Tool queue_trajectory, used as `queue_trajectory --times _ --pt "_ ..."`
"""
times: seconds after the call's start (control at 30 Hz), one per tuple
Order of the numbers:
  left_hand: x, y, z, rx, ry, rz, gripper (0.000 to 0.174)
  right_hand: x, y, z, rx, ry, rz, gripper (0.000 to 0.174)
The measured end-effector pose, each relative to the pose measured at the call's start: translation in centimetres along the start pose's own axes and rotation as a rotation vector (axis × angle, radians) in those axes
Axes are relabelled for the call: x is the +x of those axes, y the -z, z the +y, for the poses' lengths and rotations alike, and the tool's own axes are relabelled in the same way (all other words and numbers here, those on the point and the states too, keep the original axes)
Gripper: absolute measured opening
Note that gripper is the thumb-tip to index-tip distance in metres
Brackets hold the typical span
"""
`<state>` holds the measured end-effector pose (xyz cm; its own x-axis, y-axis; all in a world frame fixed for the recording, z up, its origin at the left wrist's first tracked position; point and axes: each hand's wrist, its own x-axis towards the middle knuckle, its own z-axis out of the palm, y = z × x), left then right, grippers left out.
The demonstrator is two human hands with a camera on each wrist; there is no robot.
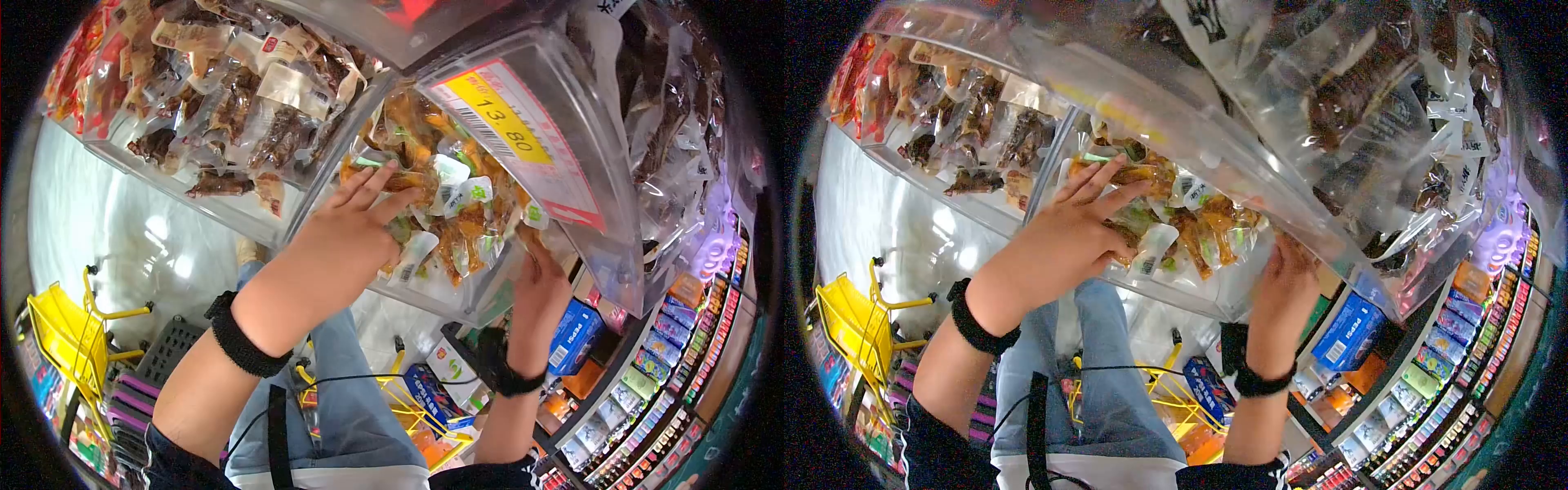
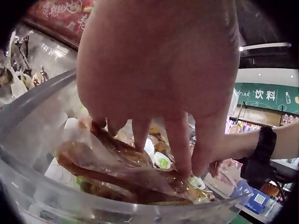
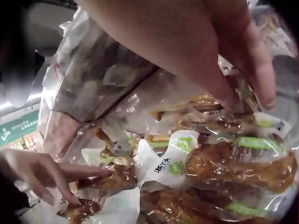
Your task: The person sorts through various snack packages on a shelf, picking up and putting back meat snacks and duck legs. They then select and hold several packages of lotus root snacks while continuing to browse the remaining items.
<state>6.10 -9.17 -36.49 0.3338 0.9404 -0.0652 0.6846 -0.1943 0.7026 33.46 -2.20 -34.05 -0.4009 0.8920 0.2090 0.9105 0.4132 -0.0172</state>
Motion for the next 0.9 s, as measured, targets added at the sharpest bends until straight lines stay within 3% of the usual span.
queue_trajectory --times 0.1,0.2,0.3,0.4,0.5,0.53,0.63,0.67,0.77,0.9 --pt "0.1 0.0 0.2 0.018 0.003 0.009 0.012 -0.7 5.6 -2.1 -0.062 -0.116 -0.133 0.017" --pt "0.0 -0.2 0.2 0.009 0.010 0.023 0.012 -2.1 9.3 -3.5 0.071 -0.338 -0.217 0.018" --pt "0.1 -0.2 0.1 0.009 0.007 0.027 0.012 -3.2 10.5 -4.8 0.552 -0.666 -0.258 0.024" --pt "0.0 -0.4 -0.3 -0.001 -0.010 0.032 0.012 -3.3 8.4 -5.9 0.773 -0.850 -0.315 0.037" --pt "-0.2 -0.4 -0.5 -0.007 -0.019 0.035 0.012 -3.4 6.5 -5.2 0.138 -0.499 -0.449 0.046" --pt "-0.2 -0.4 -0.5 0.004 -0.019 0.033 0.013 -3.1 5.9 -5.2 0.044 -0.297 -0.367 0.046" --pt "-0.1 -0.4 -0.2 0.003 -0.006 0.035 0.014 -1.8 4.5 -7.3 0.292 -0.322 -0.456 0.049" --pt "-0.1 -0.3 -0.2 -0.002 0.000 0.038 0.014 -1.5 3.5 -7.7 0.280 -0.207 -0.497 0.052" --pt "-0.2 -0.6 -0.4 0.006 -0.009 0.061 0.015 -1.6 -0.2 -6.9 0.232 -0.118 -0.580 0.055" --pt "-0.1 -0.7 -0.4 0.061 -0.007 0.066 0.015 -0.7 -1.8 -5.3 0.221 -0.161 -0.673 0.058"
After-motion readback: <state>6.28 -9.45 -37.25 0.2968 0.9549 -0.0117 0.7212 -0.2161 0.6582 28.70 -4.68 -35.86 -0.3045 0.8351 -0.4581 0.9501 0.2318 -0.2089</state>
